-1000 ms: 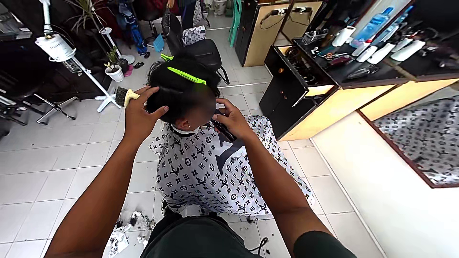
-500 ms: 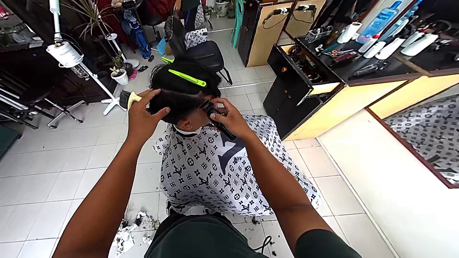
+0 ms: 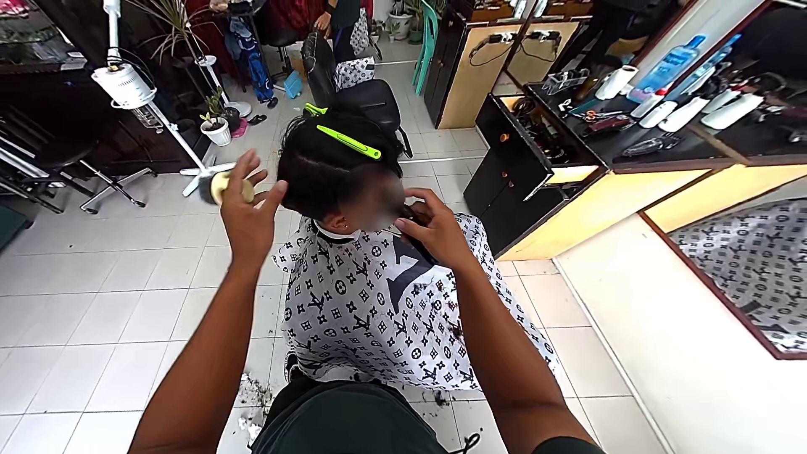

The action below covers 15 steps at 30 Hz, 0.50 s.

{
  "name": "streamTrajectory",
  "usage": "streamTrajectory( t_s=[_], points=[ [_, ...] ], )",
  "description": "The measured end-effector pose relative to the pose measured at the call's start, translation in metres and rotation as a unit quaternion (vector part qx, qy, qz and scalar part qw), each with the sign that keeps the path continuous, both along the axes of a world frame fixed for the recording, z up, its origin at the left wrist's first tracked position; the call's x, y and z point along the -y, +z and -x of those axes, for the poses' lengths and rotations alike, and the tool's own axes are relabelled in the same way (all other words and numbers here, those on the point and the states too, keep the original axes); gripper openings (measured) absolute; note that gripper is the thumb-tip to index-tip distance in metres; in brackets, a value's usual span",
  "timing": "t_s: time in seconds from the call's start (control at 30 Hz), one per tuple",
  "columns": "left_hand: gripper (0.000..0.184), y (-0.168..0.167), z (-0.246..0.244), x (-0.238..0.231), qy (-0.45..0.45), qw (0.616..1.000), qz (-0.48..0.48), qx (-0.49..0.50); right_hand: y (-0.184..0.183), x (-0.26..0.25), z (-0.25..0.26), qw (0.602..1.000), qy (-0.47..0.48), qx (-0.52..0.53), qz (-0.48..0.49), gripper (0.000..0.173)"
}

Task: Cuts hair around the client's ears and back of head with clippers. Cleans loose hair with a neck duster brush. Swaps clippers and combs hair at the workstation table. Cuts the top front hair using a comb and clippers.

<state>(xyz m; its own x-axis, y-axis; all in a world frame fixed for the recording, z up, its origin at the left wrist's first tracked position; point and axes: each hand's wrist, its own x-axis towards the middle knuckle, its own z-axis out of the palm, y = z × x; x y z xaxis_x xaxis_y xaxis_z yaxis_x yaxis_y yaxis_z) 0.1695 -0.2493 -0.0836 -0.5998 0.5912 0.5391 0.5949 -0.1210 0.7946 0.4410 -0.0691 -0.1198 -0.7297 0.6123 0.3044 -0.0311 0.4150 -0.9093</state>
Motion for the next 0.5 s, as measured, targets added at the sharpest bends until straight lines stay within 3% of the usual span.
streamTrajectory(
  t_s=[0.07, 0.13, 0.17, 0.2, 0.3, 0.33, 0.37, 0.43, 0.47, 0.5],
  points=[
    [0.041, -0.027, -0.017, 0.015, 0.000, 0.998, -0.010, -0.056, -0.006, 0.011, -0.016, 0.992, -0.014, -0.098, 0.078, 0.034],
    [0.024, -0.042, -0.028, 0.024, -0.158, 0.977, 0.130, -0.062, -0.014, 0.024, -0.028, 0.967, -0.018, -0.197, 0.160, 0.021],
    [0.021, -0.043, -0.028, 0.023, -0.269, 0.938, 0.214, -0.041, -0.018, 0.033, -0.033, 0.955, -0.019, -0.225, 0.191, 0.022],
    [0.019, -0.044, -0.027, 0.020, -0.347, 0.907, 0.237, -0.010, -0.021, 0.041, -0.036, 0.946, -0.021, -0.239, 0.218, 0.028],
    [0.012, -0.038, -0.027, 0.012, -0.379, 0.917, 0.077, 0.097, -0.024, 0.065, -0.041, 0.927, -0.036, -0.233, 0.293, 0.036],
    [0.012, -0.033, -0.027, 0.007, -0.376, 0.915, 0.081, 0.122, -0.026, 0.073, -0.042, 0.923, -0.043, -0.221, 0.312, 0.037],
    [0.016, -0.027, -0.027, 0.002, -0.395, 0.897, 0.146, 0.132, -0.028, 0.080, -0.042, 0.921, -0.050, -0.208, 0.327, 0.039],
    [0.019, -0.014, -0.030, -0.010, -0.477, 0.802, 0.340, 0.119, -0.032, 0.093, -0.039, 0.916, -0.070, -0.198, 0.342, 0.041],
    [0.019, -0.010, -0.034, -0.013, -0.516, 0.758, 0.385, 0.106, -0.033, 0.099, -0.037, 0.916, -0.081, -0.196, 0.342, 0.041],
    [0.017, -0.008, -0.038, -0.014, -0.541, 0.748, 0.370, 0.109, -0.034, 0.105, -0.036, 0.915, -0.089, -0.197, 0.340, 0.041]
  ],
)
